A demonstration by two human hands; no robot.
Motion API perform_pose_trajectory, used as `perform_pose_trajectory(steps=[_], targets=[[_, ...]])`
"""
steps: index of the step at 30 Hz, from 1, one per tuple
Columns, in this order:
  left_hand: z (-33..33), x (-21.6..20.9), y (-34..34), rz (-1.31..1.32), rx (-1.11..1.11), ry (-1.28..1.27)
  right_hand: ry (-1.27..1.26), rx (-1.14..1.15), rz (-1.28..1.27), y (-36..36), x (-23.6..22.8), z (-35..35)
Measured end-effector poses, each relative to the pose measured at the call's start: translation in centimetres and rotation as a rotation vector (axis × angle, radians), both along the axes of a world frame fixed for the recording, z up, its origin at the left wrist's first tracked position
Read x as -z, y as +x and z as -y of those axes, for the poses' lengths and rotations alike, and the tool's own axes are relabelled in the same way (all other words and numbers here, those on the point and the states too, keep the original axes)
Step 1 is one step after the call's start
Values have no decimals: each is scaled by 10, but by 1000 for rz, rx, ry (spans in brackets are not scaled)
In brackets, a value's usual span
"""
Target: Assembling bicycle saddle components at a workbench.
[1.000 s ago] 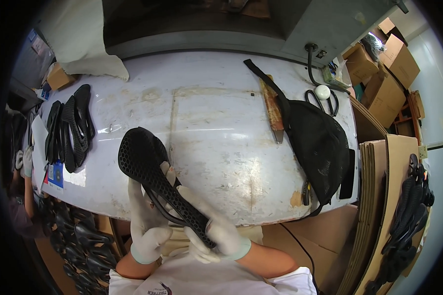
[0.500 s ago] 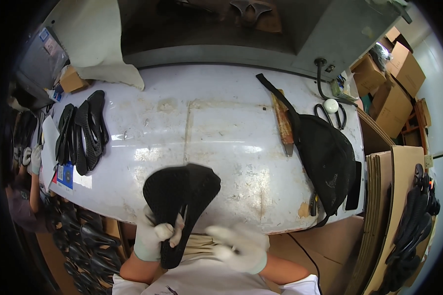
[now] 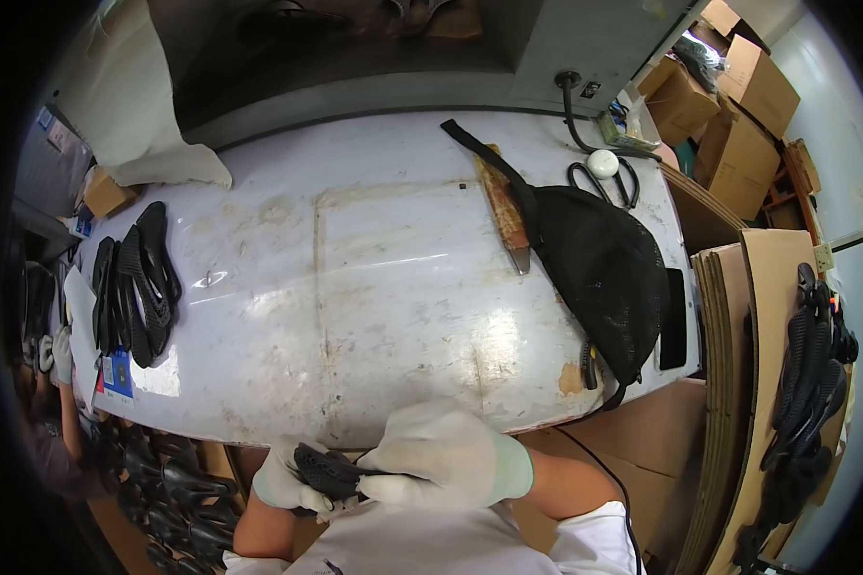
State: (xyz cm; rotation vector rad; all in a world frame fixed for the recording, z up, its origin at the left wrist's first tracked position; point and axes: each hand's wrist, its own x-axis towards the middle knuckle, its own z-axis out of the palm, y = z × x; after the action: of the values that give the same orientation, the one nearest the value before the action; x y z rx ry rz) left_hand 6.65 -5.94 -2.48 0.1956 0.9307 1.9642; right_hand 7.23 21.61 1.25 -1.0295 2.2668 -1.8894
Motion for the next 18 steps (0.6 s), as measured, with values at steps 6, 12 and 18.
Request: perform_pose_trajectory(steps=[6, 12, 18], targets=[[11, 4, -11, -274, 98, -138, 12, 42, 32, 4, 2, 5], [13, 0, -10, -555, 280, -215, 163, -103, -50, 4, -2, 0], [4, -32, -8, -1063, 171, -497, 58, 65, -54, 15, 1, 8]])
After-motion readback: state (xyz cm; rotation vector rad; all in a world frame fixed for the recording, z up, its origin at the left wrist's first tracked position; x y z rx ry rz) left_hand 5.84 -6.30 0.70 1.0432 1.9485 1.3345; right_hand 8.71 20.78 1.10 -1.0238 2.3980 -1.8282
